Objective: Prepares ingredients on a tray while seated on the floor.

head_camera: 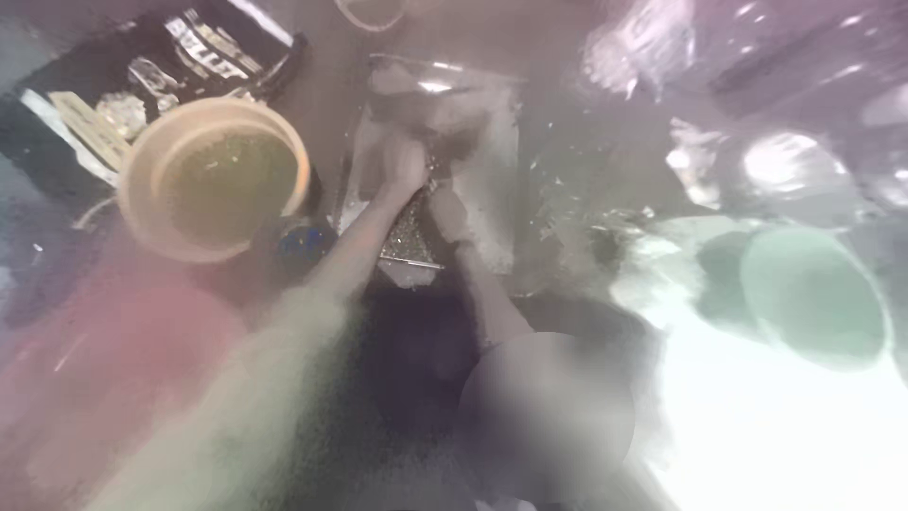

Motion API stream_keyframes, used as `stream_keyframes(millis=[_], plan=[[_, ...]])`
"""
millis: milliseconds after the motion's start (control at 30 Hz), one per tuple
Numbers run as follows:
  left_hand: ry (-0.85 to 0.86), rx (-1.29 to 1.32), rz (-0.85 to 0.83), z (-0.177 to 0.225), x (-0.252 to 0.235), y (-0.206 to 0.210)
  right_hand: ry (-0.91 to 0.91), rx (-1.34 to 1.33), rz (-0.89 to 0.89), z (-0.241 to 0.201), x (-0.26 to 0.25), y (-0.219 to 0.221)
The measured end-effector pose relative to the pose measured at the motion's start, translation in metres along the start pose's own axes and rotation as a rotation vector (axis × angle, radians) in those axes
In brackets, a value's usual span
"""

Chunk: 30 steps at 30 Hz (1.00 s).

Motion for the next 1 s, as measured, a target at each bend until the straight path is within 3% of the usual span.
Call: stream_keyframes(millis=[133, 300, 567, 867, 1000], plan=[[0.03, -0.054, 0.027, 0.0, -0.002, -0.001, 0.101, -0.155, -0.088, 0.025, 0.049, 0.012], [0.009, 0.0, 0.023, 0.003, 0.007, -0.009, 0.103, -0.334, -0.092, 0.038, 0.041, 0.012], [-0.005, -0.013, 0.001, -0.003, -0.007, 0.008, 0.078, -0.205, -0.113, 0.03, 0.035, 0.02], [-0.024, -0.013, 0.046, -0.003, -0.004, -0.002, 0.041, -0.195, -0.073, 0.024, 0.038, 0.009], [-0.001, -0.007, 0.083, -0.002, -0.004, -0.008, 0.001, -0.011, -0.033, -0.002, -0.003, -0.003]])
Point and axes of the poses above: each hand's wrist, its own x-axis away from the middle knuckle, its own y-axis out of the palm, z = x × y, the point moved 10 cm from there along -x, towards the middle knuckle, and after that the axes turned 8 degrees about x, right-handed, at the moved point
